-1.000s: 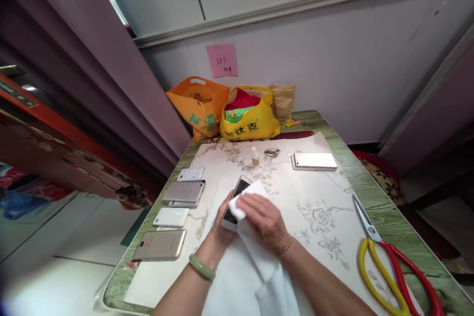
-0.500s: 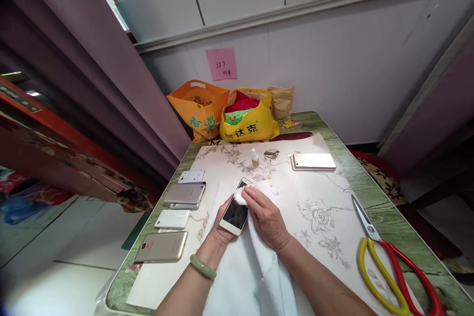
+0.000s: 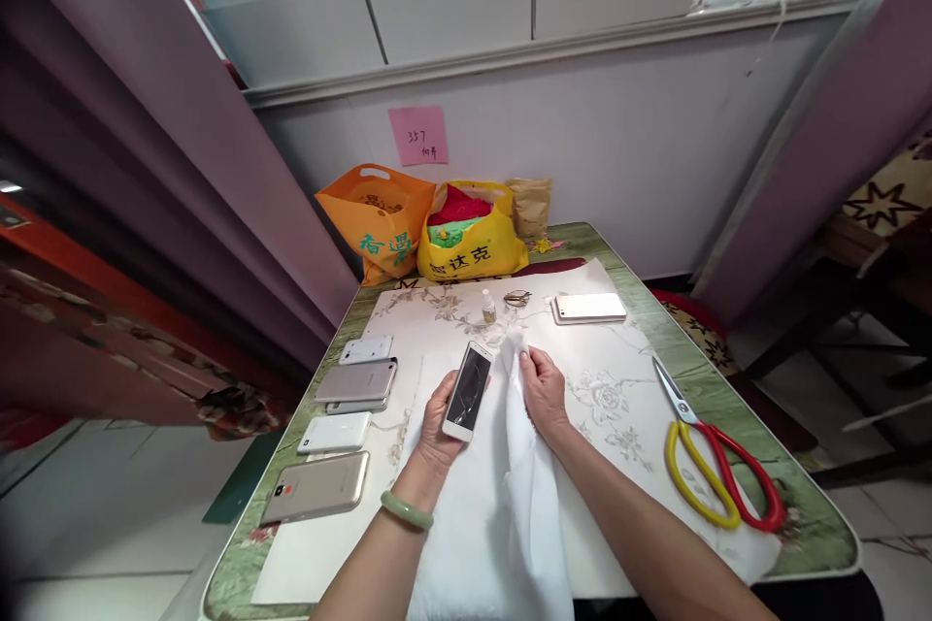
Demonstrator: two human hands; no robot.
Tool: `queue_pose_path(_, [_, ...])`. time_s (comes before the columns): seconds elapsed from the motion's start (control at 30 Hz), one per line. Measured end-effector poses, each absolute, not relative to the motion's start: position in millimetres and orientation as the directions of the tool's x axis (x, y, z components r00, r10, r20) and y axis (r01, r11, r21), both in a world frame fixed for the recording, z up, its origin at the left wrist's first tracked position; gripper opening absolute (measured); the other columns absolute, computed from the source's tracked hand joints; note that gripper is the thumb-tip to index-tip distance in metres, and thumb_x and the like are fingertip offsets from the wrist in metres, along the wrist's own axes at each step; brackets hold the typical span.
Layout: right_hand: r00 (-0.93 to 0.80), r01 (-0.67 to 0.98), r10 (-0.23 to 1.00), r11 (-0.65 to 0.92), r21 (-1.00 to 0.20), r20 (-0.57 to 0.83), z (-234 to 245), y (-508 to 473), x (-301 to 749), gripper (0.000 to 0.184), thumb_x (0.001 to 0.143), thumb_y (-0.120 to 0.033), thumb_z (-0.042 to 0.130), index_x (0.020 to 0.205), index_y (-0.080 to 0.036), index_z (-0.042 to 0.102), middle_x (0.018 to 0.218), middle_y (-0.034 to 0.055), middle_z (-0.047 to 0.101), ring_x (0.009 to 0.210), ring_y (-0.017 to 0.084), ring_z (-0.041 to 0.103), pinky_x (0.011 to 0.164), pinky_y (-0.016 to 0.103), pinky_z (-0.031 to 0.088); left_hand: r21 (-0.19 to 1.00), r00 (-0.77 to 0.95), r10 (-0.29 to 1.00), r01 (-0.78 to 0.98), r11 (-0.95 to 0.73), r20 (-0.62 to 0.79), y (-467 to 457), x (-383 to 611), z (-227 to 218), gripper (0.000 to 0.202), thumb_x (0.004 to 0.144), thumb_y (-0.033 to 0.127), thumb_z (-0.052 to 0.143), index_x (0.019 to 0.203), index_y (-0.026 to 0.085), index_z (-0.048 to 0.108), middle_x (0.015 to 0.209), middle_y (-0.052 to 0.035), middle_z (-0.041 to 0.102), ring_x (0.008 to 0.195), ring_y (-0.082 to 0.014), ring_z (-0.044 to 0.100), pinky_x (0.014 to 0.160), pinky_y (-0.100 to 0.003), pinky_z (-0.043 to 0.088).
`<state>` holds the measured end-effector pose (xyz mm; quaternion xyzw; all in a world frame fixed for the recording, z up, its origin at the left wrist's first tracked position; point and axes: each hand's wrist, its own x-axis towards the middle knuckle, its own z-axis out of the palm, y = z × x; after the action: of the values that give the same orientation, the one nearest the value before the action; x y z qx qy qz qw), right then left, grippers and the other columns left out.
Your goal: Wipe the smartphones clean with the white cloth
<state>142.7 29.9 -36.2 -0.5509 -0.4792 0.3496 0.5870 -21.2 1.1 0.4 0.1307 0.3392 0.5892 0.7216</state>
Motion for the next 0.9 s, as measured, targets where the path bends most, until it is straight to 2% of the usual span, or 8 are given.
queue_pose_path(0.1, [0.312, 0.119, 0.932, 0.154, -0.981, 0.184, -34.6, 30.0, 140.3, 0.045, 0.087, -0.056, 0.055, 0.099, -0.015, 0.07, 0.097, 0.0064, 0.071, 0.091, 0.022, 0.062, 0.087, 0.033, 0.047, 0.638, 0.038, 0.944, -0.728, 0.25, -0.327, 1.8, -15.0, 9.8, 0.033, 0.068, 0.041, 0.081, 0.083, 0.016, 0.065, 0.074, 0.0, 0.071, 0.07, -0.0164, 0.07, 0.079, -0.032, 0.057])
queue_pose_path(0.23, [0.319, 0.092, 0.931, 0.154, -0.984, 0.175, -33.3, 31.8, 138.7, 0.05, 0.086, -0.059, 0.054, 0.099, -0.015, 0.071, 0.094, 0.0059, 0.072, 0.087, 0.021, 0.063, 0.081, 0.032, 0.049, 0.742, 0.074, 0.962, -0.622, 0.249, -0.262, 6.4, -12.0, 31.6, 0.037, 0.065, 0.039, 0.084, 0.081, 0.017, 0.058, 0.079, 0.0012, 0.066, 0.071, -0.0125, 0.065, 0.077, -0.029, 0.053])
queue_pose_path(0.33, [0.328, 0.067, 0.931, 0.145, -0.987, 0.159, -29.2, 33.9, 145.8, 0.055, 0.087, -0.062, 0.051, 0.099, -0.012, 0.071, 0.086, 0.0063, 0.072, 0.079, 0.021, 0.063, 0.073, 0.031, 0.051, 0.938, 0.111, 0.979, -0.288, 0.195, -0.17, 9.7, -14.3, 41.3, 0.037, 0.058, 0.03, 0.085, 0.076, 0.018, 0.055, 0.089, -0.0016, 0.065, 0.076, -0.0143, 0.062, 0.078, -0.03, 0.05])
queue_pose_path(0.4, [0.352, 0.069, 0.922, 0.144, -0.987, 0.159, -23.8, 34.4, 157.8, 0.056, 0.087, -0.061, 0.051, 0.102, -0.011, 0.071, 0.089, 0.0078, 0.073, 0.08, 0.021, 0.064, 0.074, 0.032, 0.052, 0.999, 0.116, 0.992, 0.037, 0.035, -0.039, 9.3, -14.9, 38.1, 0.034, 0.057, 0.025, 0.083, 0.08, 0.019, 0.059, 0.091, -0.003, 0.063, 0.083, -0.0188, 0.061, 0.083, -0.035, 0.048])
queue_pose_path(0.5, [0.404, 0.107, 0.896, 0.152, -0.983, 0.183, -12.1, 32.4, 180.8, 0.052, 0.085, -0.059, 0.056, 0.106, -0.014, 0.072, 0.107, 0.0101, 0.07, 0.097, 0.024, 0.063, 0.084, 0.035, 0.05, 0.916, 0.175, 0.974, 0.351, -0.196, 0.142, 3.5, -11.8, 19.9, 0.038, 0.057, 0.018, 0.077, 0.093, 0.022, 0.063, 0.1, -0.0088, 0.064, 0.105, -0.0303, 0.059, 0.099, -0.046, 0.041])
queue_pose_path(0.67, [0.379, 0.315, 0.869, 0.203, -0.927, 0.319, 1.4, 27.2, 189.1, 0.041, 0.089, -0.049, 0.056, 0.112, -0.018, 0.071, 0.106, 0.0093, 0.068, 0.095, 0.022, 0.063, 0.079, 0.034, 0.051, 0.854, 0.213, 0.946, 0.414, -0.315, 0.246, -6.7, -7.6, -9.3, 0.036, 0.072, 0.024, 0.07, 0.106, 0.019, 0.058, 0.136, -0.018, 0.053, 0.139, -0.0348, 0.036, 0.116, -0.054, 0.024])
queue_pose_path(0.8, [0.088, 0.428, 0.91, 0.333, -0.84, 0.406, -7.2, 24.0, 161.8, 0.032, 0.093, -0.037, 0.054, 0.116, -0.021, 0.069, 0.099, 0.0058, 0.071, 0.083, 0.017, 0.066, 0.075, 0.031, 0.055, 0.84, 0.224, 0.931, 0.408, -0.358, 0.287, -8.1, -9.7, -12.5, 0.015, 0.079, 0.021, 0.063, 0.092, 0.021, 0.057, 0.137, -0.0169, 0.052, 0.14, -0.0336, 0.037, 0.115, -0.054, 0.028])
queue_pose_path(0.9, [-0.201, 0.533, 0.871, 0.481, -0.696, 0.448, -15.5, 18.7, 149.3, 0.027, 0.095, -0.025, 0.049, 0.11, -0.024, 0.071, 0.105, 0.0062, 0.072, 0.094, 0.018, 0.066, 0.083, 0.033, 0.054, 0.784, 0.194, 0.933, 0.505, -0.361, 0.304, -9.7, -9.8, -12.1, 0.011, 0.082, 0.019, 0.059, 0.091, 0.02, 0.053, 0.141, -0.0182, 0.044, 0.14, -0.0334, 0.036, 0.109, -0.051, 0.037])
